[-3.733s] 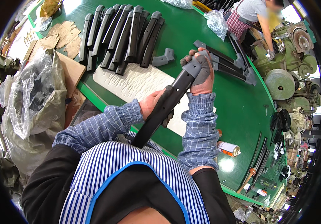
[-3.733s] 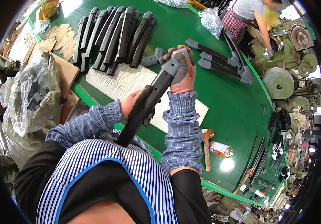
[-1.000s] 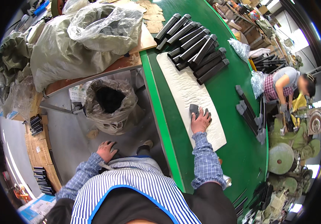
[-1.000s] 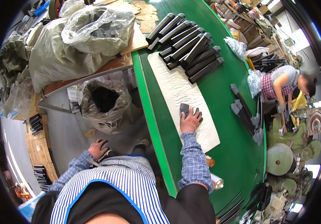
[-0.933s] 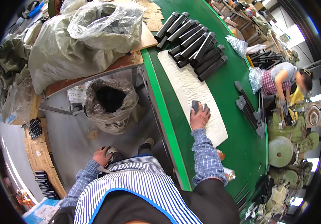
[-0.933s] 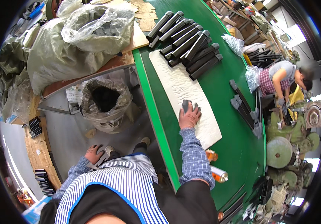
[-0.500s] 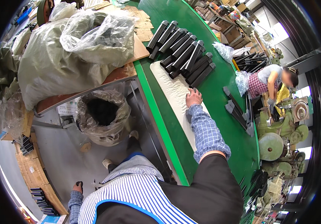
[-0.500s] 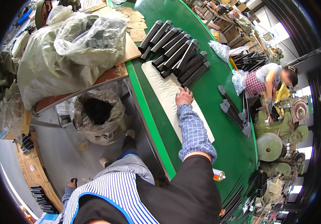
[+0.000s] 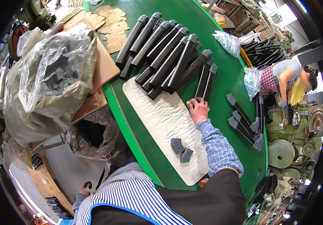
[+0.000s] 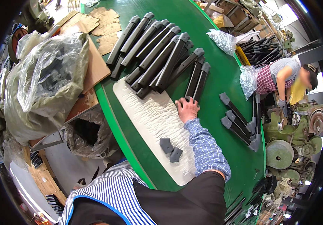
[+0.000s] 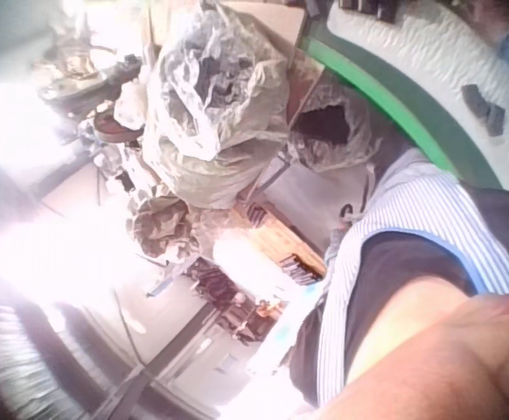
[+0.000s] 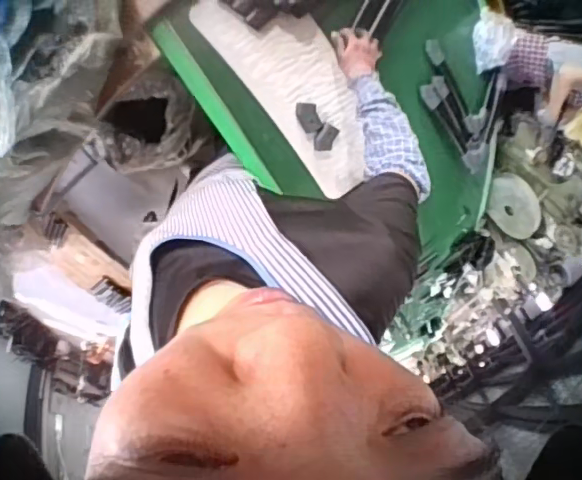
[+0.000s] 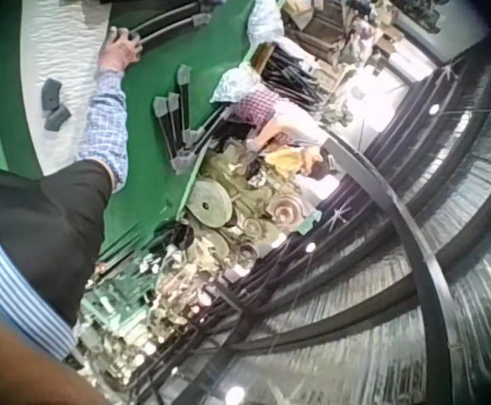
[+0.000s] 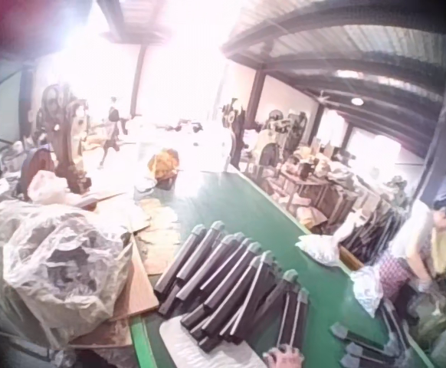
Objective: The person repeatedly picks up black cylindrical handles and gray caps, fits the caps onto the handles, and uses a rubber mallet to tap them into place. Completed assemblies are placed in a row on the green worktable.
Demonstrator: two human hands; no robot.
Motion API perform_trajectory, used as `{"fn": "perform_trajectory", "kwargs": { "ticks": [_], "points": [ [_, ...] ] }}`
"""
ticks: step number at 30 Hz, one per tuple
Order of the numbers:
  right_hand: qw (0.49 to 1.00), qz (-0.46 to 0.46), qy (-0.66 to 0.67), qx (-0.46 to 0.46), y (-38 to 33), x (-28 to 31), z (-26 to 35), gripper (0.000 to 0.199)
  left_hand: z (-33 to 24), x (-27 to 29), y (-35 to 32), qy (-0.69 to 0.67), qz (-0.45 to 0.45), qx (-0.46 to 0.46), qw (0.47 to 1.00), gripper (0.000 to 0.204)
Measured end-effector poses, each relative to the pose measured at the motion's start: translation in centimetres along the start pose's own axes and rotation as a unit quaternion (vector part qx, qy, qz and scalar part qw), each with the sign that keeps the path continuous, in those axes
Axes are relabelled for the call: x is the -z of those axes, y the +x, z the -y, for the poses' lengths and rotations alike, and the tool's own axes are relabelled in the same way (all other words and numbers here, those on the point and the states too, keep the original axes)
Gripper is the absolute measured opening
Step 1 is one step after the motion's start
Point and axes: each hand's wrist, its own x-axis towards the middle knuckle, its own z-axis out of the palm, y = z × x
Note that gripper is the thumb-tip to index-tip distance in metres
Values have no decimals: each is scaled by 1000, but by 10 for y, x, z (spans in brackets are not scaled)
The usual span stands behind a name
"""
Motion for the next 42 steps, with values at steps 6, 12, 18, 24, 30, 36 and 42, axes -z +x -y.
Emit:
{"fn": "perform_trajectory", "kwargs": {
  "ticks": [6, 12, 18, 24, 30, 36, 42],
  "points": [
    [905, -320, 169, 224, 127, 2, 67, 40, -121, 36, 26, 72, 12, 15, 997, 51],
    [921, -230, 305, -72, 161, -4, 105, 83, -225, 41, 6, 141, 29, -24, 989, 54],
    [950, -164, 182, -192, 134, -22, 83, 47, -249, 24, -7, 226, 56, 20, 972, 57],
    [995, -90, -48, -7, 118, -17, 45, 32, -257, 33, -9, 187, 46, -36, 981, 49],
    [985, -123, 35, 120, 126, 5, 40, 22, -237, 21, -5, 150, 38, 12, 988, 50],
    [935, -30, -111, 335, 170, -14, 79, 21, -261, 12, -22, 215, 68, 30, 974, 58],
    [924, -12, -138, 355, 148, -12, 58, 20, -266, 10, -41, 83, 48, -31, 995, 51]
  ]
}}
